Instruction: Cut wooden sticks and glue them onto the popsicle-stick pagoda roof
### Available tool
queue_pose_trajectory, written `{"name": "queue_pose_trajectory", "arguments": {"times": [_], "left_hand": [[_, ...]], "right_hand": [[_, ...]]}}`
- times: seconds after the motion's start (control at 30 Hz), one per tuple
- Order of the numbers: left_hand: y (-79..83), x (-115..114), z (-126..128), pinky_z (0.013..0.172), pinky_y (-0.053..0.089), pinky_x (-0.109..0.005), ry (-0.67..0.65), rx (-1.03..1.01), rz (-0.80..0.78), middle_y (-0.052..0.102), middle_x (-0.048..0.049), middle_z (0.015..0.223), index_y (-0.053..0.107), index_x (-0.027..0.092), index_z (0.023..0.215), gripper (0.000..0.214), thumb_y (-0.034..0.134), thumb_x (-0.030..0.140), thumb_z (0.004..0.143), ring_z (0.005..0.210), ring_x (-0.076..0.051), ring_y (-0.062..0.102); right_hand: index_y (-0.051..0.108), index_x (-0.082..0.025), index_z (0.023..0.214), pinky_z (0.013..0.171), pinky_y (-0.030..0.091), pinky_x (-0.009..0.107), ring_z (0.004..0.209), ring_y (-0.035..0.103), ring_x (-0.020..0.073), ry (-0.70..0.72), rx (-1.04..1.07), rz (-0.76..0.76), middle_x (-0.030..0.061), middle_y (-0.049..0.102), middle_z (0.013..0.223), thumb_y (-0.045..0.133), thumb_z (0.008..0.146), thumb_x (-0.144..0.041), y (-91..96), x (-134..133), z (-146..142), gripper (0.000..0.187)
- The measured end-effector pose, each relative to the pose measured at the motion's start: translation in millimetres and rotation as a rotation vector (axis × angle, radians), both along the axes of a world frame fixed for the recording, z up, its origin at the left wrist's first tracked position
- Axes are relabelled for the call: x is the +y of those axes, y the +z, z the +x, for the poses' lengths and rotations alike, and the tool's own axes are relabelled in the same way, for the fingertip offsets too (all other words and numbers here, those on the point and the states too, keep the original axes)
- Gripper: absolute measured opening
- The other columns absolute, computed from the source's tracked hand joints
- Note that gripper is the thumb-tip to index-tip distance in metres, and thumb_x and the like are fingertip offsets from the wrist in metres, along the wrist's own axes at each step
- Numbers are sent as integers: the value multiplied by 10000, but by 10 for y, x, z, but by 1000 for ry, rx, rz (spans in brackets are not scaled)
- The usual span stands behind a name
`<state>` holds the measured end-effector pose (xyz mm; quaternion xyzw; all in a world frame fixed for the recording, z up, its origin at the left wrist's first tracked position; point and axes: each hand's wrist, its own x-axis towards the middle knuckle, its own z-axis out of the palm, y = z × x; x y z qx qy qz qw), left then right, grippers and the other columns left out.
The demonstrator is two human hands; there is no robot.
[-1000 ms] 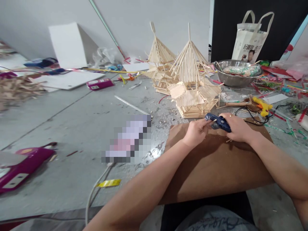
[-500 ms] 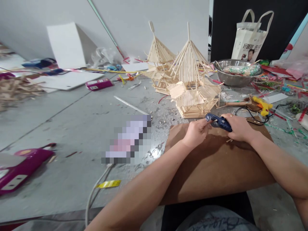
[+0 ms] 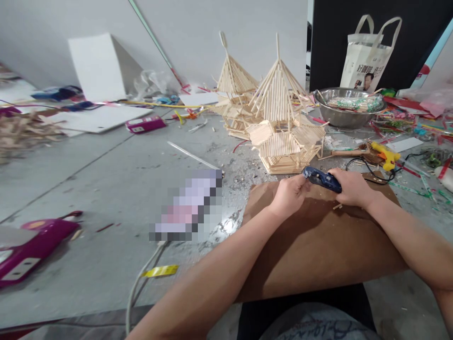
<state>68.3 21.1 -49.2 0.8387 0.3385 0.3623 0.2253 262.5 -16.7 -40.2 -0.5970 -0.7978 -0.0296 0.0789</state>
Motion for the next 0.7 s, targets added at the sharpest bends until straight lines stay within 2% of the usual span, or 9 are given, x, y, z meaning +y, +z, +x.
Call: {"name": "queue_pose_trajectory", "arguments": {"times": [0.17, 0.4, 0.57, 0.7], "left_hand": [[4, 0, -10, 478, 344, -186, 9, -10, 17, 465, 28, 430, 480, 174, 586, 210, 408, 165, 783, 434, -88, 465], [-9, -7, 34, 479, 337, -187, 61, -39, -9, 457, 30, 434, 524, 168, 611, 237, 424, 232, 817, 438, -83, 455], [-37, 37, 47, 453, 336, -183, 68, -133, -229, 468, 40, 462, 538, 160, 655, 236, 443, 298, 821, 404, -64, 437], [-17, 30, 60, 418, 335, -179, -5, -305, -466, 482, 48, 525, 547, 152, 720, 231, 470, 350, 809, 372, -41, 427]], "right_hand": [[517, -133, 1034, 619, 348, 282, 820, 611, 248, -8, 8, -19, 114, 658, 919, 467, 661, -227, 23, -9, -22, 388], [523, -136, 986, 586, 336, 289, 781, 618, 253, -125, -41, -11, 110, 665, 886, 458, 672, -232, 33, -13, -101, 335], [495, -152, 1082, 633, 379, 298, 836, 610, 251, -169, -22, 126, 106, 664, 935, 471, 693, -263, -2, 45, -9, 405], [481, -148, 1125, 689, 419, 334, 884, 593, 272, -159, -17, 208, 124, 632, 1032, 479, 713, -325, -17, 96, 178, 449]]}}
